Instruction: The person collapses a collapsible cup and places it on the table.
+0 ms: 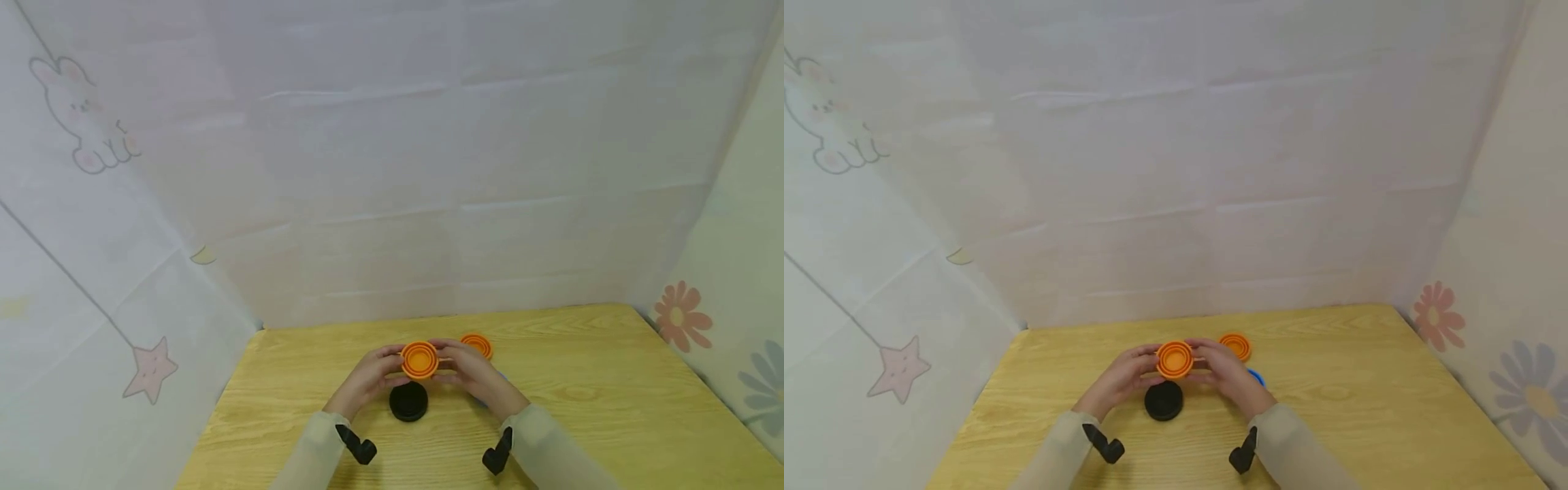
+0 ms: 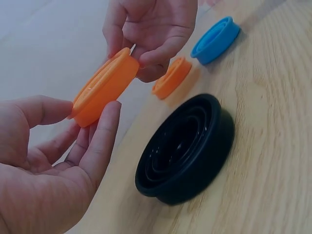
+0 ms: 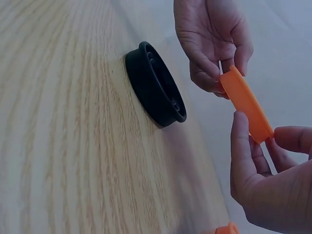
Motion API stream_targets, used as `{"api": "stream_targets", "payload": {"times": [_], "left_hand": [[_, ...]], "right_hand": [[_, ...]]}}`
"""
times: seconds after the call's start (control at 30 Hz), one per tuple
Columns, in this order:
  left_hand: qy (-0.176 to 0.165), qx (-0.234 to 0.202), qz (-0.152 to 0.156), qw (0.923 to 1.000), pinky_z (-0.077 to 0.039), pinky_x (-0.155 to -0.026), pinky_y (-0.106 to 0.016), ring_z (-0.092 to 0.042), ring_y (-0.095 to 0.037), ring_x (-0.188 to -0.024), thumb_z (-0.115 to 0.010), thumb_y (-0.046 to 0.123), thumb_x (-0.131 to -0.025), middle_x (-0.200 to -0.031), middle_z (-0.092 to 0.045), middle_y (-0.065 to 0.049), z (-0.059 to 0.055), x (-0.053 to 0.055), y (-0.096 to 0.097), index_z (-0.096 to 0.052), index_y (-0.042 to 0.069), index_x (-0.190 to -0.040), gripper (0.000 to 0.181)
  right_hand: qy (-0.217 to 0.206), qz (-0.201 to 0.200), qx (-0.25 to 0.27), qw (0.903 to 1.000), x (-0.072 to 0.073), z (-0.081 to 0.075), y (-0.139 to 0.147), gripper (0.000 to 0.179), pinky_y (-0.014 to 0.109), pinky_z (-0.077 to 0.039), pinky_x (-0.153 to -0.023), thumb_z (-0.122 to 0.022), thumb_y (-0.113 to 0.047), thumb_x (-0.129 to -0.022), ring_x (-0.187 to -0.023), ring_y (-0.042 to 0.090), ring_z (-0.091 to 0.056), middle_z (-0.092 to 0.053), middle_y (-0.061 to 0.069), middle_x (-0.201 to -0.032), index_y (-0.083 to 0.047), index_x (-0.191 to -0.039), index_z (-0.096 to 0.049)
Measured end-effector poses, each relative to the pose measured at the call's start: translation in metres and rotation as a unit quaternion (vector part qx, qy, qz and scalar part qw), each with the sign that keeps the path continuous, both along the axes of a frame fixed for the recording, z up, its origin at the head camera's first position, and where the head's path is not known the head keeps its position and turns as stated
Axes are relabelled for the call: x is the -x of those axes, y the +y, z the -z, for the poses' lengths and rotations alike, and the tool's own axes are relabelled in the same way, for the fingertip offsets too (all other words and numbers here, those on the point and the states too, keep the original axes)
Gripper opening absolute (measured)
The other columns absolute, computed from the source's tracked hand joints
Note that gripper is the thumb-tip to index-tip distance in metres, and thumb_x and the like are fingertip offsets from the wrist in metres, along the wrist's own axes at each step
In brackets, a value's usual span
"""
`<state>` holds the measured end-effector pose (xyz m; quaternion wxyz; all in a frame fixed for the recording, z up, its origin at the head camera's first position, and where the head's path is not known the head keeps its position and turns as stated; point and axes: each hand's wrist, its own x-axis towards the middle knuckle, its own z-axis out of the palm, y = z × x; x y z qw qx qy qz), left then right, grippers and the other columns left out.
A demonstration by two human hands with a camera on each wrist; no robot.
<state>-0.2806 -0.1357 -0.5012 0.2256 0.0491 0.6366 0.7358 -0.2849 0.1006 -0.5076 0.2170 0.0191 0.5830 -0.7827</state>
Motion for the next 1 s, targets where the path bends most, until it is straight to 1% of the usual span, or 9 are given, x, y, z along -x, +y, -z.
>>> {"api": "stream_targets", "payload": {"times": [0.17,0.23,0.33,0.43,0.57,0.67,0.77,0.83,1.0], "left_hand": [[-0.007,0.005,-0.011,0.9999,-0.056,-0.095,-0.044,-0.064,-0.024,-0.112,-0.055,0.012,-0.103,-0.138,-0.055,-0.02,0.011,0.01,-0.005,-0.044,-0.005,-0.147,0.048],[-0.013,0.005,-0.015,0.9998,-0.057,-0.095,-0.043,-0.065,-0.024,-0.111,-0.055,0.011,-0.103,-0.137,-0.056,-0.02,0.017,0.014,-0.007,-0.044,-0.004,-0.147,0.048],[-0.019,0.008,-0.021,0.9995,-0.058,-0.091,-0.04,-0.066,-0.024,-0.109,-0.055,0.01,-0.103,-0.134,-0.059,-0.021,0.022,0.018,-0.009,-0.043,-0.005,-0.147,0.048],[-0.029,0.007,-0.028,0.9992,-0.059,-0.089,-0.038,-0.067,-0.025,-0.106,-0.055,0.009,-0.103,-0.134,-0.058,-0.023,0.024,0.021,-0.011,-0.042,-0.006,-0.147,0.049],[-0.039,0.003,-0.037,0.9985,-0.059,-0.09,-0.039,-0.067,-0.026,-0.107,-0.055,0.01,-0.103,-0.138,-0.055,-0.023,0.027,0.025,-0.013,-0.043,-0.006,-0.147,0.048],[-0.045,0.006,-0.047,0.9979,-0.059,-0.09,-0.039,-0.067,-0.025,-0.108,-0.054,0.01,-0.104,-0.137,-0.057,-0.023,0.028,0.027,-0.015,-0.044,-0.006,-0.146,0.046],[-0.048,0.01,-0.055,0.9973,-0.059,-0.091,-0.039,-0.066,-0.024,-0.108,-0.051,0.011,-0.106,-0.134,-0.059,-0.023,0.027,0.029,-0.015,-0.044,-0.007,-0.145,0.044],[-0.043,0.014,-0.056,0.9974,-0.058,-0.093,-0.04,-0.066,-0.025,-0.11,-0.049,0.011,-0.106,-0.133,-0.06,-0.023,0.027,0.03,-0.015,-0.044,-0.008,-0.145,0.044],[-0.035,0.025,-0.06,0.9973,-0.056,-0.096,-0.041,-0.065,-0.03,-0.115,-0.047,0.011,-0.107,-0.133,-0.06,-0.026,0.026,0.031,-0.013,-0.046,-0.011,-0.143,0.042]], "right_hand": [[-0.016,0.018,-0.008,0.9997,0.013,0.011,-0.008,0.041,0.042,-0.06,-0.085,-0.059,-0.012,-0.099,-0.105,0.031,-0.061,-0.058,0.016,-0.134,-0.003,-0.139,-0.058],[-0.02,0.021,-0.012,0.9995,0.017,0.016,-0.011,0.042,0.042,-0.06,-0.084,-0.059,-0.011,-0.099,-0.104,0.03,-0.062,-0.058,0.017,-0.133,-0.003,-0.14,-0.058],[-0.024,0.023,-0.02,0.9992,0.022,0.022,-0.016,0.042,0.042,-0.061,-0.083,-0.058,-0.01,-0.099,-0.102,0.028,-0.064,-0.06,0.017,-0.132,-0.003,-0.14,-0.058],[-0.018,0.018,-0.031,0.9992,0.026,0.025,-0.02,0.044,0.041,-0.061,-0.082,-0.056,-0.008,-0.099,-0.1,0.026,-0.064,-0.061,0.018,-0.13,-0.001,-0.142,-0.056],[-0.014,0.023,-0.043,0.9987,0.03,0.026,-0.025,0.044,0.041,-0.061,-0.082,-0.055,-0.007,-0.098,-0.095,0.022,-0.064,-0.064,0.016,-0.124,-0.001,-0.142,-0.055],[-0.027,0.03,-0.047,0.9981,0.033,0.026,-0.028,0.043,0.043,-0.06,-0.085,-0.056,-0.01,-0.1,-0.09,0.02,-0.066,-0.068,0.013,-0.117,-0.003,-0.142,-0.057],[-0.033,0.036,-0.047,0.9977,0.036,0.027,-0.032,0.042,0.045,-0.059,-0.087,-0.056,-0.011,-0.101,-0.086,0.019,-0.065,-0.069,0.013,-0.113,-0.003,-0.142,-0.056],[-0.037,0.044,-0.047,0.9973,0.037,0.027,-0.034,0.041,0.044,-0.06,-0.086,-0.056,-0.012,-0.102,-0.085,0.018,-0.065,-0.069,0.013,-0.113,-0.004,-0.142,-0.057],[-0.03,0.049,-0.05,0.9971,0.039,0.028,-0.036,0.042,0.043,-0.06,-0.085,-0.051,-0.017,-0.105,-0.086,0.017,-0.065,-0.066,0.016,-0.123,-0.002,-0.145,-0.053]]}}
